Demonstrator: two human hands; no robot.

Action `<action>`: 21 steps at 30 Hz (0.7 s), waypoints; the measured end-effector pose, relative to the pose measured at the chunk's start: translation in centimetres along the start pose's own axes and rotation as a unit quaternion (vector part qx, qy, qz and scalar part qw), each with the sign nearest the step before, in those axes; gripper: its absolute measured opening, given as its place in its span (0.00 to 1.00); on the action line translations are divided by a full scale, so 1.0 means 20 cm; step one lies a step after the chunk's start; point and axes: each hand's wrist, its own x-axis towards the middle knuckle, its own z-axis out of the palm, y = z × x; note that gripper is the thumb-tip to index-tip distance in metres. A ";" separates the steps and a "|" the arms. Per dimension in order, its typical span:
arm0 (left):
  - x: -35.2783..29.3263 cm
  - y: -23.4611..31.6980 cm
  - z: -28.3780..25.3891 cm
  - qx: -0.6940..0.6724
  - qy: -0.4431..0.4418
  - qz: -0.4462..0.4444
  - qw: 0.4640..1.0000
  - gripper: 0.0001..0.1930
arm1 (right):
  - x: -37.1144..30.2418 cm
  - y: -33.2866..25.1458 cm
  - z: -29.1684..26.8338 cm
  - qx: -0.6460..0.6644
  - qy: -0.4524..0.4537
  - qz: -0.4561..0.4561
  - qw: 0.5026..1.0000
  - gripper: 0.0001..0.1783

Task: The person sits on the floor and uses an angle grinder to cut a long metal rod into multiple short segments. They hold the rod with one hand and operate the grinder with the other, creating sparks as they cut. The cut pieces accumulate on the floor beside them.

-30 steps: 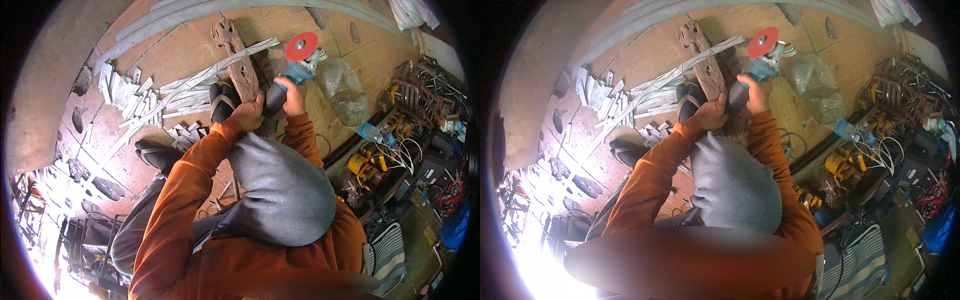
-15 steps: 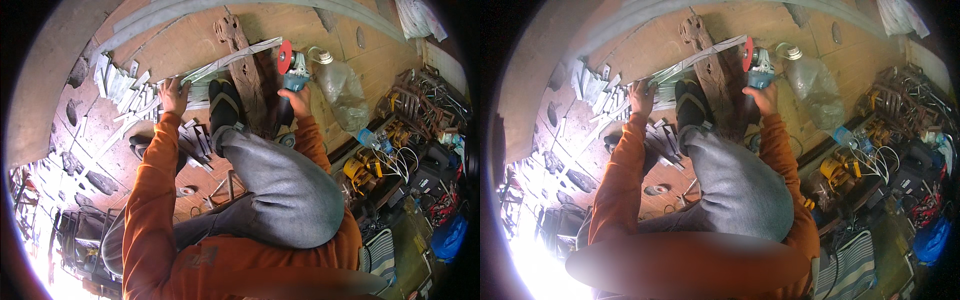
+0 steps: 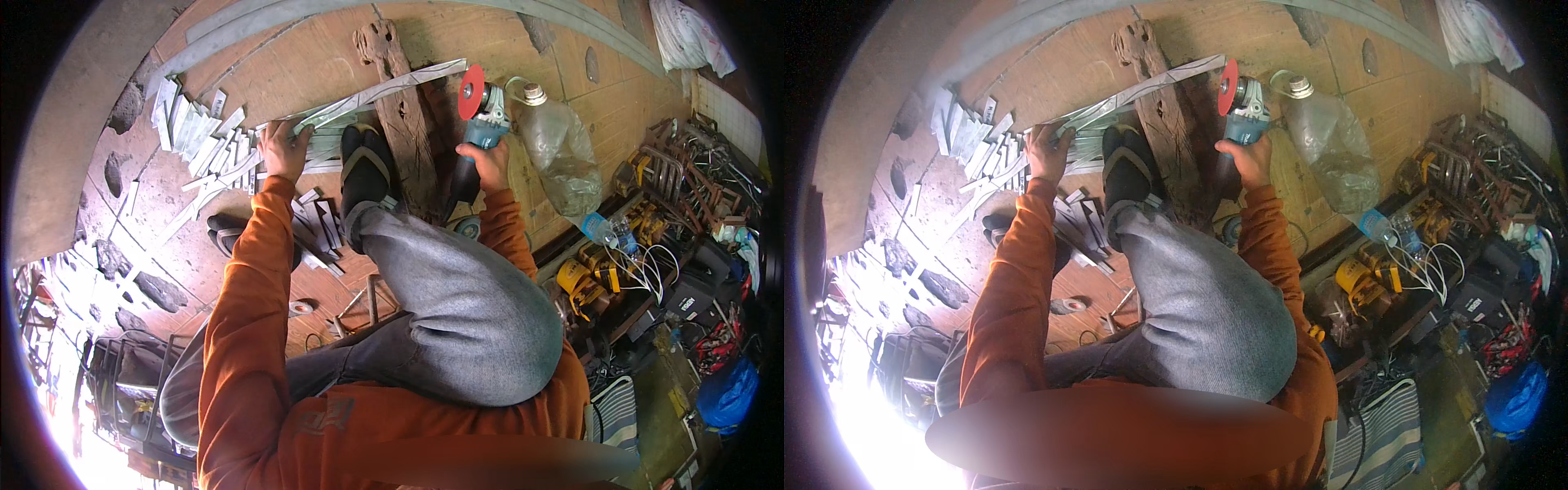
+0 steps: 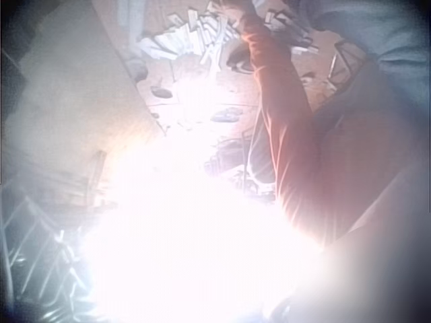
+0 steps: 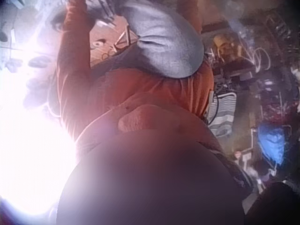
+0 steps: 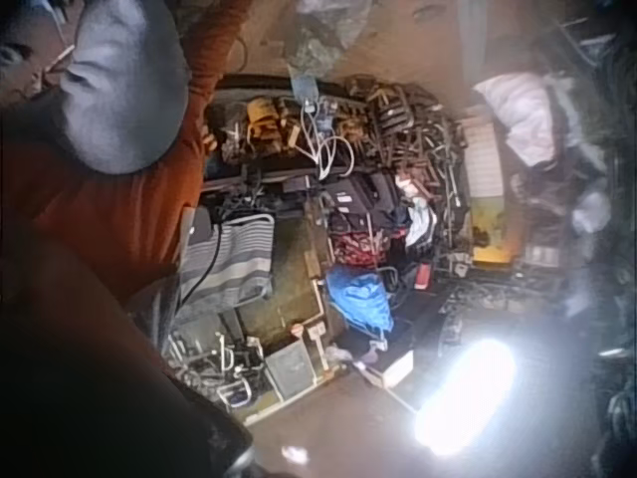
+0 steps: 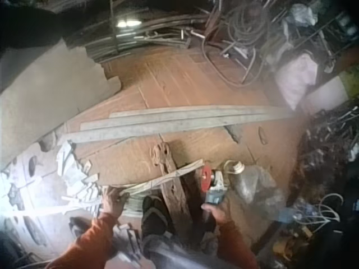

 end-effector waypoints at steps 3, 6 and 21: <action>0.00 0.00 0.00 -0.010 0.000 0.002 1.000 0.15 | 0.00 -0.02 0.01 -0.005 0.010 -0.006 1.000 0.27; 0.00 0.00 0.00 -0.014 0.000 -0.001 1.000 0.15 | 0.00 -0.04 0.01 -0.009 0.013 -0.018 1.000 0.26; 0.00 0.01 -0.01 -0.018 -0.004 -0.002 1.000 0.15 | 0.02 -0.02 0.00 -0.014 0.011 0.007 1.000 0.29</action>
